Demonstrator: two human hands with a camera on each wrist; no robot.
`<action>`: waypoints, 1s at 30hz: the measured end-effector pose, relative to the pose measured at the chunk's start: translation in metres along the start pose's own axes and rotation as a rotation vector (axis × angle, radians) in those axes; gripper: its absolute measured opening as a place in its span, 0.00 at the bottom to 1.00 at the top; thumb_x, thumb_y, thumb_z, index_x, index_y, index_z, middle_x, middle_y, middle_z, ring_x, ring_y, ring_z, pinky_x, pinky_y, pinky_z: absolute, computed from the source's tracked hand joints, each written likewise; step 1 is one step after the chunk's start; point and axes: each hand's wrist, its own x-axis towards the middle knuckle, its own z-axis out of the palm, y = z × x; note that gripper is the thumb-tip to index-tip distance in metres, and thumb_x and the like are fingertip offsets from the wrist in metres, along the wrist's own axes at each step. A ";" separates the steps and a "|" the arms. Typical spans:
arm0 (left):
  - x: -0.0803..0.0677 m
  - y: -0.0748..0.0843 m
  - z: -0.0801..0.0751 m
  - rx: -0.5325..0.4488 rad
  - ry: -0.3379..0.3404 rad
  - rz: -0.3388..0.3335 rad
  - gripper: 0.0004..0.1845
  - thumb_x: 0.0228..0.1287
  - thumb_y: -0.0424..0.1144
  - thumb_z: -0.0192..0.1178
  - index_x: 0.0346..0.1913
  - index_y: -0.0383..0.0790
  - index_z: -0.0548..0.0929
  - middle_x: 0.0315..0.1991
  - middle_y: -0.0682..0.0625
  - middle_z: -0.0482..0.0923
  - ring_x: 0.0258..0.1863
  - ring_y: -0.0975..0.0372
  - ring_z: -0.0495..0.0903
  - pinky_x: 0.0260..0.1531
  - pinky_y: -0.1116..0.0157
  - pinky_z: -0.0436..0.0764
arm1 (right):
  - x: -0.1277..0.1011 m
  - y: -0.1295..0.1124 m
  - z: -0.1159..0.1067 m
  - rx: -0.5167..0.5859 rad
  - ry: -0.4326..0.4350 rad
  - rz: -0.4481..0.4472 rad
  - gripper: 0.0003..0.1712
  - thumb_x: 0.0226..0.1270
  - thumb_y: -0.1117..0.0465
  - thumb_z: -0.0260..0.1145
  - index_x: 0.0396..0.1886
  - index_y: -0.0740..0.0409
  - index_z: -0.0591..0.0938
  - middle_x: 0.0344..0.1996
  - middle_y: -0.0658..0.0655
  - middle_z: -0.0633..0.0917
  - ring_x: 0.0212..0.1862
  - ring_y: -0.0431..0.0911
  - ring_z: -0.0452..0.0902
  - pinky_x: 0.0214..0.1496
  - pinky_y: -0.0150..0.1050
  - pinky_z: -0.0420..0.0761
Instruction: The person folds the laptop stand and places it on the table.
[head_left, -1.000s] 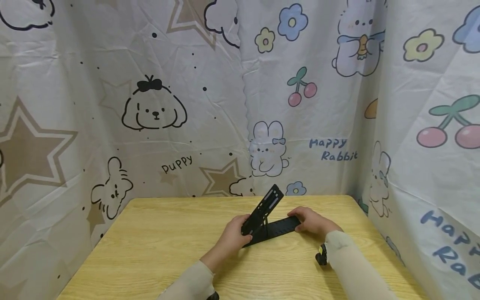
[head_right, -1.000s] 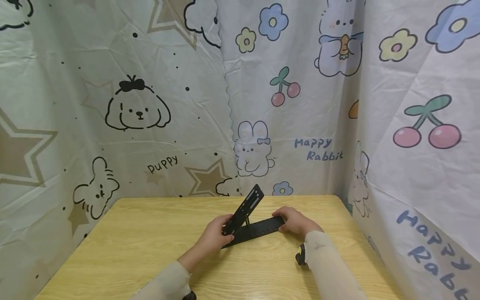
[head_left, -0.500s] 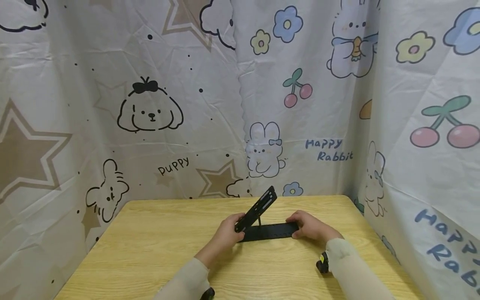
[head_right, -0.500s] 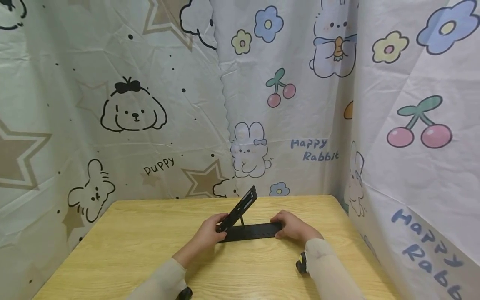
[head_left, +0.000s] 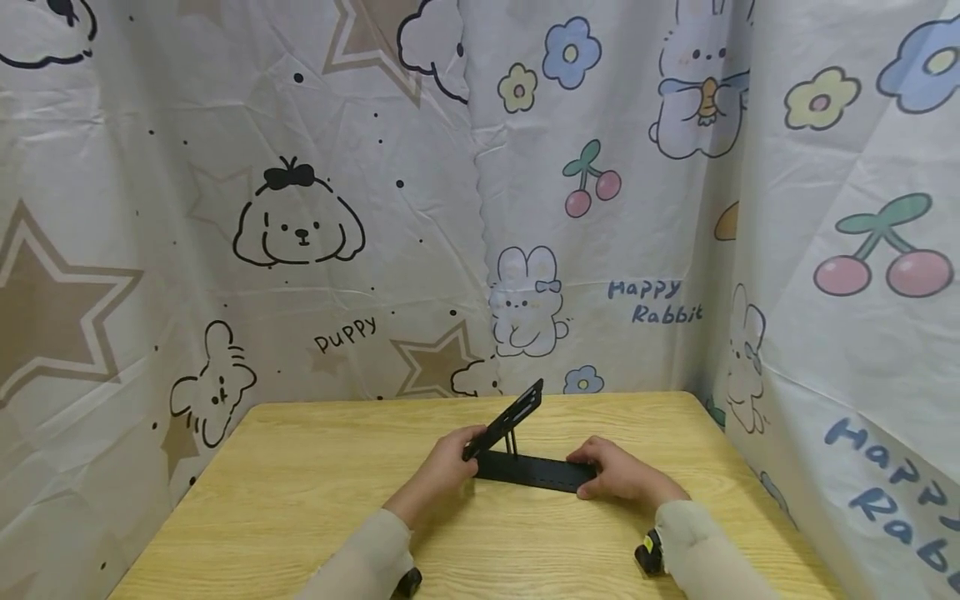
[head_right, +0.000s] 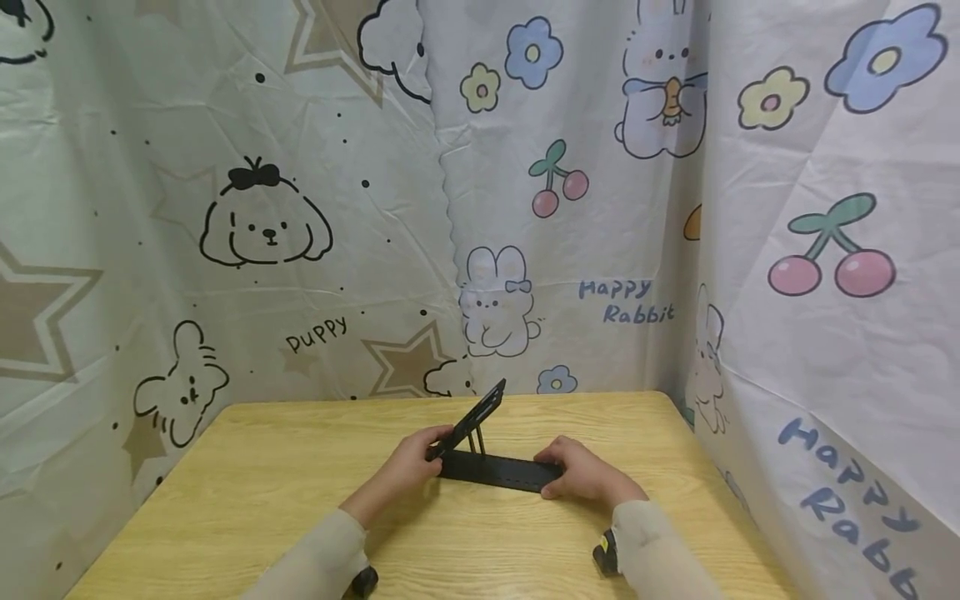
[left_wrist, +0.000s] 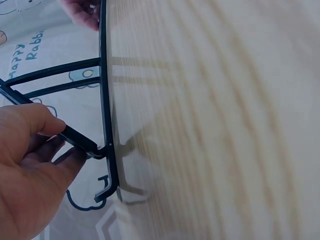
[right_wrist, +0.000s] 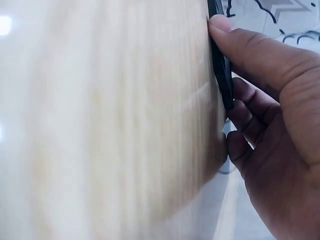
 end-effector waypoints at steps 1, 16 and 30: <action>0.000 -0.001 -0.001 -0.008 -0.004 -0.005 0.34 0.60 0.21 0.60 0.72 0.36 0.73 0.69 0.38 0.73 0.56 0.53 0.78 0.51 0.55 0.80 | -0.001 -0.001 0.001 -0.004 -0.006 0.002 0.34 0.55 0.53 0.81 0.62 0.53 0.83 0.54 0.51 0.78 0.58 0.49 0.73 0.66 0.57 0.73; 0.007 -0.008 -0.008 -0.024 -0.013 -0.028 0.31 0.66 0.23 0.57 0.73 0.37 0.73 0.70 0.39 0.73 0.63 0.53 0.75 0.55 0.55 0.78 | -0.005 -0.019 0.015 -0.092 0.012 -0.027 0.35 0.53 0.49 0.82 0.60 0.54 0.82 0.47 0.49 0.77 0.53 0.46 0.72 0.60 0.52 0.75; 0.003 0.000 -0.003 -0.022 0.063 0.028 0.26 0.67 0.25 0.59 0.68 0.37 0.77 0.65 0.39 0.78 0.63 0.49 0.77 0.60 0.50 0.79 | 0.001 -0.019 -0.015 0.024 -0.106 -0.008 0.17 0.71 0.66 0.66 0.58 0.59 0.83 0.49 0.54 0.85 0.50 0.49 0.78 0.56 0.51 0.79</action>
